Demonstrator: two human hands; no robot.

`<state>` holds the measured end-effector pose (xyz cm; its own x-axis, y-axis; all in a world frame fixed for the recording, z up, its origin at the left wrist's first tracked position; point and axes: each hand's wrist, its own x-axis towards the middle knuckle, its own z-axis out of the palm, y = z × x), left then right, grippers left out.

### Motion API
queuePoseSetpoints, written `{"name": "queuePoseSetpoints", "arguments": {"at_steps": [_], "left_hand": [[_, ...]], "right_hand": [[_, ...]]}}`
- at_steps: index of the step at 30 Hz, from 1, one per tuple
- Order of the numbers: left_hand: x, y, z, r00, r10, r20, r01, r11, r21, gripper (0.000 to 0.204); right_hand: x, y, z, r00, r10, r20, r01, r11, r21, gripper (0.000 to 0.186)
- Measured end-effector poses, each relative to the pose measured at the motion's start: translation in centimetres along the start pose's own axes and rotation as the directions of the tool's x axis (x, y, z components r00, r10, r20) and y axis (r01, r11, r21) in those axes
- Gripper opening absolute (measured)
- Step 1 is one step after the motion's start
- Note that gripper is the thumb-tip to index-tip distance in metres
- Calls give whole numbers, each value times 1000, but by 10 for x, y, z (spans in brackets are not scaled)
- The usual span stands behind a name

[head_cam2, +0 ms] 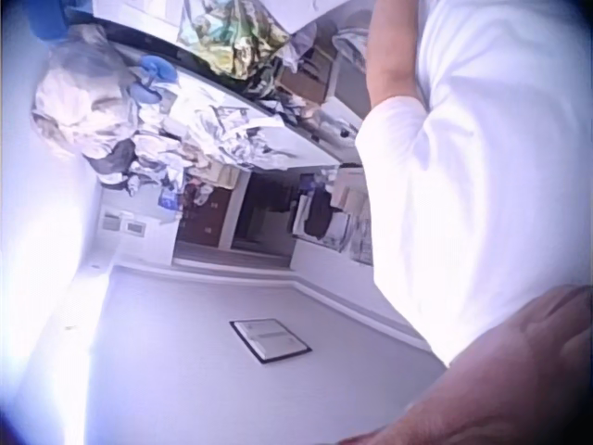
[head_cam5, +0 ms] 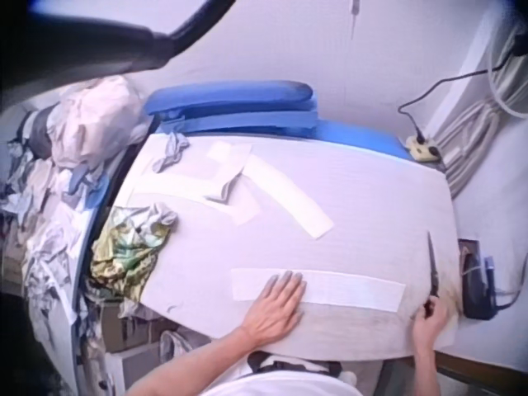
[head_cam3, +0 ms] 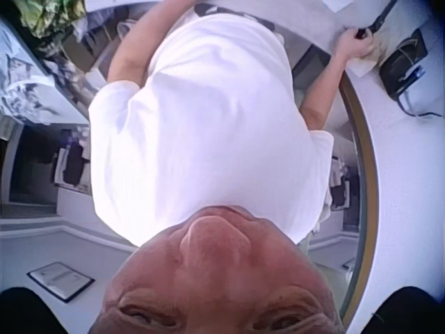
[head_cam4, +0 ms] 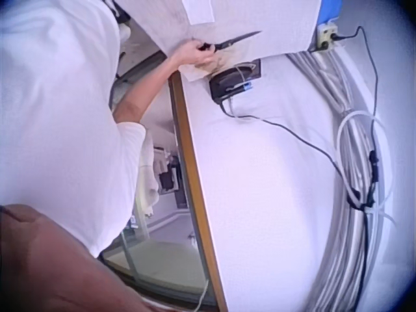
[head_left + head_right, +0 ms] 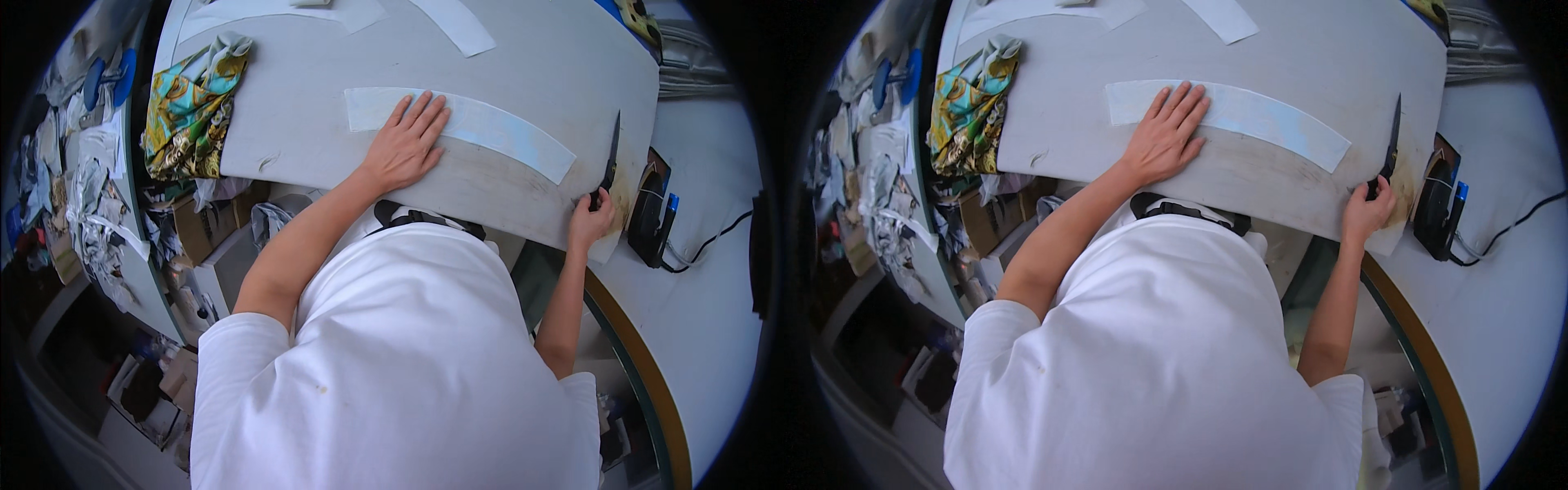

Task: The person unfolds a patterned fabric on a white worktable and uses scissors to cut the fabric into strips. The person then folds the cut pieces and places them aside.

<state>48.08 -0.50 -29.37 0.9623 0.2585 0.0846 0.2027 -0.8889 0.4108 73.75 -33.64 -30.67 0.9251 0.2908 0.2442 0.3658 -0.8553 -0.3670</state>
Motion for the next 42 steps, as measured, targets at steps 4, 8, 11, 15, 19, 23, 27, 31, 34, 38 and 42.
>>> {"name": "queuePoseSetpoints", "arguments": {"at_steps": [4,8,11,15,19,23,27,31,34,38,42], "left_hand": [[-22,-15,-6,991,-110,-74,110,994,-3,61],[-70,-43,-20,935,-251,-251,264,964,20,53],[-99,-54,-31,884,-327,-334,375,923,86,42],[-120,-61,-26,827,-383,-411,458,884,98,34],[-119,-64,-36,827,-391,-403,467,878,107,39],[-130,-83,-44,683,-547,-484,686,708,169,45],[-192,-128,-47,706,-581,-406,676,723,143,23],[-211,-131,-63,870,-442,-219,462,886,46,19],[-254,-115,-73,953,-293,80,293,956,13,20],[-291,-108,-67,879,-415,236,424,906,15,25],[-266,-111,-74,931,-358,71,364,924,-117,9]], "right_hand": [[5,23,3,998,63,23,-65,993,97,38],[12,28,5,998,48,33,-46,997,-61,38],[11,46,8,996,86,36,-85,996,-20,37],[17,55,0,978,138,159,-153,984,91,31],[27,65,-19,764,303,569,-608,633,479,22],[-2,-35,-45,573,350,741,-819,265,508,26],[-95,-93,-50,588,68,806,-767,360,530,42],[-151,-170,-57,257,-323,911,-618,670,412,29],[-187,-208,-54,86,-239,967,-579,778,244,43],[-217,-231,-38,1,-212,977,-700,698,153,46],[-239,-253,-23,-6,-139,990,-799,597,79,50]]}}
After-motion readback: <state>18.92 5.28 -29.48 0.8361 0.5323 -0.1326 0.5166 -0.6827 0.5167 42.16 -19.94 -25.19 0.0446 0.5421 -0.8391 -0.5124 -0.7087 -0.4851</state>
